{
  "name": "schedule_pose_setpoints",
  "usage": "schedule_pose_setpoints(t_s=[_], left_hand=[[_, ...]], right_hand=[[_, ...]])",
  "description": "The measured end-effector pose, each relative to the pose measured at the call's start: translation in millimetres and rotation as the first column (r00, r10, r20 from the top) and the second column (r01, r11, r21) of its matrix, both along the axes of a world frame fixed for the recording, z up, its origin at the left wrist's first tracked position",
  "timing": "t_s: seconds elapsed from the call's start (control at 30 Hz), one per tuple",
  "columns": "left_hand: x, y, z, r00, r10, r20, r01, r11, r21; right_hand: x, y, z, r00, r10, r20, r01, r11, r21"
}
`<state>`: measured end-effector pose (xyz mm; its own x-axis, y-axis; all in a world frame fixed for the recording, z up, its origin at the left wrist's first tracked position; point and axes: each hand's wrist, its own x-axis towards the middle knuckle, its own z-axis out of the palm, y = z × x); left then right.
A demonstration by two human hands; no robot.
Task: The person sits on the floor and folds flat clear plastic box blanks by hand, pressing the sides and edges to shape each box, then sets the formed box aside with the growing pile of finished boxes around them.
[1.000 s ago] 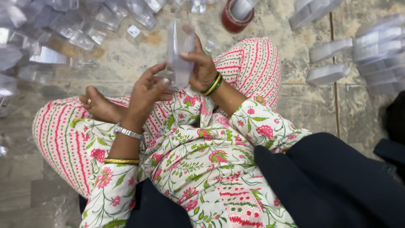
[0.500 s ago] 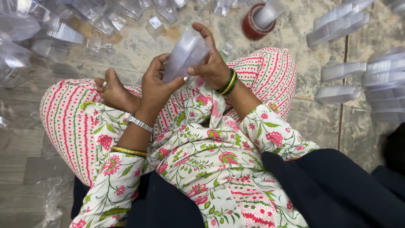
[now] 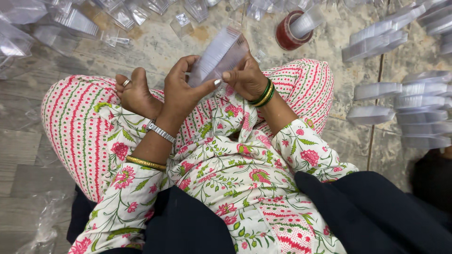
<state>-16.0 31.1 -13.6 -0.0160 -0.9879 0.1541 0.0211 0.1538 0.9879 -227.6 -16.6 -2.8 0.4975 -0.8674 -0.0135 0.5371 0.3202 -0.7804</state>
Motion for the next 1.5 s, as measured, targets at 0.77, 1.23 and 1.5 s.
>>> schedule_pose_setpoints(t_s=[0.77, 1.23, 1.5], left_hand=[[6.5, 16.4, 39.3, 0.967, 0.116, 0.229, -0.046, 0.955, -0.293], [4.4, 16.5, 40.1, 0.960, 0.140, 0.241, -0.088, 0.973, -0.214], [4.0, 17.4, 42.0, 0.957, 0.146, 0.250, -0.111, 0.983, -0.146]], right_hand=[[-12.8, -1.6, -8.7, 0.991, 0.101, 0.087, -0.106, 0.993, 0.057], [-10.1, -3.7, -8.7, 0.995, 0.042, 0.094, -0.047, 0.998, 0.052], [-12.9, -5.3, -10.9, 0.993, -0.006, 0.119, -0.007, 0.994, 0.109]])
